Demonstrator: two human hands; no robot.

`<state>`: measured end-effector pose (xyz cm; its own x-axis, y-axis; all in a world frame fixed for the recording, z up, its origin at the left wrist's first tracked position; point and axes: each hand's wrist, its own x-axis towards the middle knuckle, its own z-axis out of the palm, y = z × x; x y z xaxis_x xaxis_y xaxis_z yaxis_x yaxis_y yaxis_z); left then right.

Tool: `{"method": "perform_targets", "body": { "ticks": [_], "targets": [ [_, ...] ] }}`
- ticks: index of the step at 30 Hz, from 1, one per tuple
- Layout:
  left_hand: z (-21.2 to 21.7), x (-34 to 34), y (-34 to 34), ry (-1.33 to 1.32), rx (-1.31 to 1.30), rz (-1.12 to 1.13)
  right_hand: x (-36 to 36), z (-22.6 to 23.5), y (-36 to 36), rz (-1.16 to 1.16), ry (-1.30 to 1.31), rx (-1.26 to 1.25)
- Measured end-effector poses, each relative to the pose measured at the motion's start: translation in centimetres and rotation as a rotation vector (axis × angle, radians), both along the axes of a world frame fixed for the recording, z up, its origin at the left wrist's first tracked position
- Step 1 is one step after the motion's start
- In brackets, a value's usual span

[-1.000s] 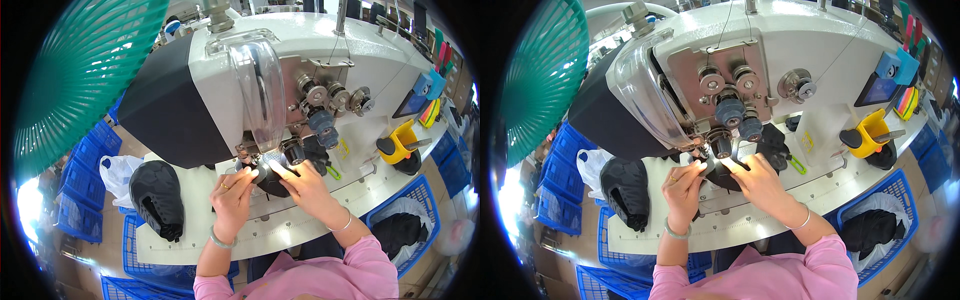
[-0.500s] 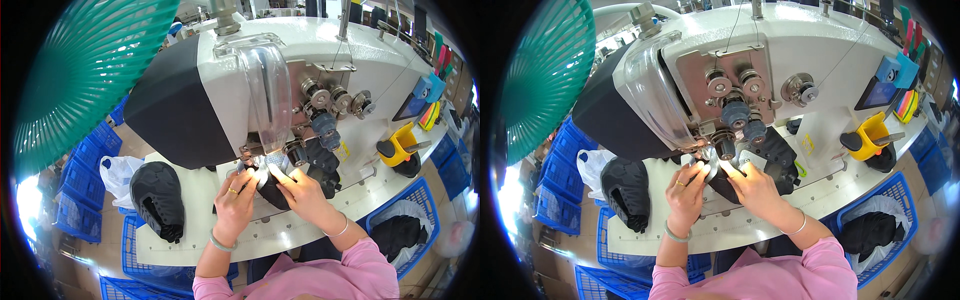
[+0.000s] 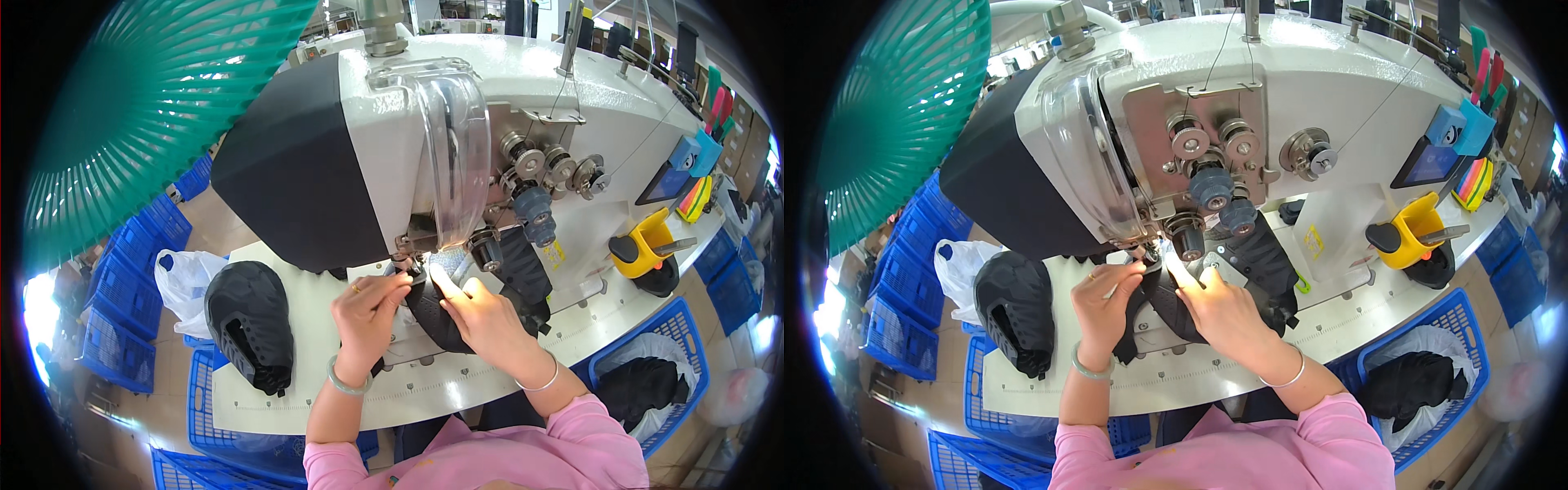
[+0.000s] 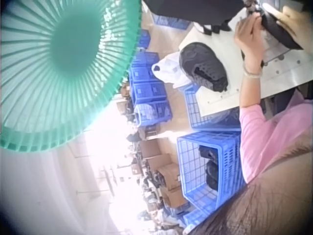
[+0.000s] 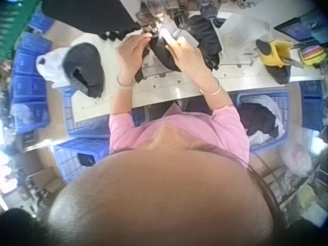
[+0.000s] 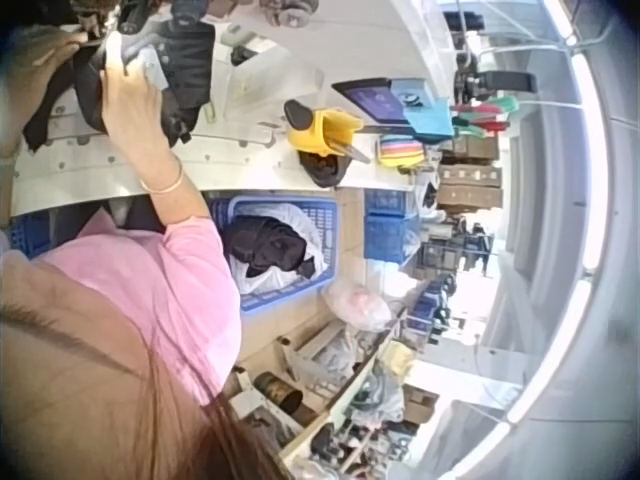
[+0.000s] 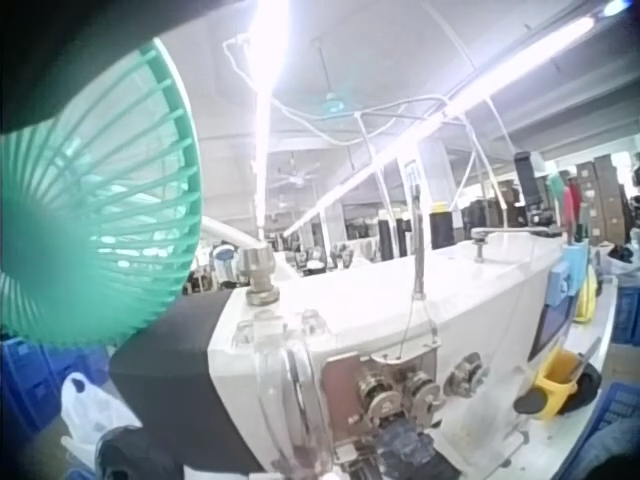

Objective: Stitch together black leather shoe components using an industrial sewing machine.

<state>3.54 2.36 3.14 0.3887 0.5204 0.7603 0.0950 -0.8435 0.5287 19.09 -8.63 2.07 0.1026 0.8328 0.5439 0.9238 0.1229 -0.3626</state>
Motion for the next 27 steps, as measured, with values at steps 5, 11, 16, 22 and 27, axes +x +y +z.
{"method": "perform_targets", "body": {
  "ticks": [5, 11, 16, 22, 27],
  "targets": [
    [-0.1, 0.1, -0.4, 0.006, 0.034, 0.045, -0.4, 0.0, 0.2, -0.032, -0.009, -0.004],
    [-0.2, -0.2, 0.3, 0.046, 0.268, -0.01, -0.1, -0.1, 0.3, -0.044, -0.022, -0.03],
    [-0.2, -0.1, 0.4, 0.043, 0.281, -0.006, -0.3, -0.2, 0.6, -0.06, -0.016, 0.006],
    [0.1, -0.1, 1.0, 0.051, 0.301, -0.025, -0.7, -0.4, 1.2, -0.096, -0.035, 0.014],
    [0.0, 0.1, 1.3, 0.079, 0.354, 0.008, 0.0, -0.5, 2.1, -0.059, -0.044, 0.056]
  ]
}}
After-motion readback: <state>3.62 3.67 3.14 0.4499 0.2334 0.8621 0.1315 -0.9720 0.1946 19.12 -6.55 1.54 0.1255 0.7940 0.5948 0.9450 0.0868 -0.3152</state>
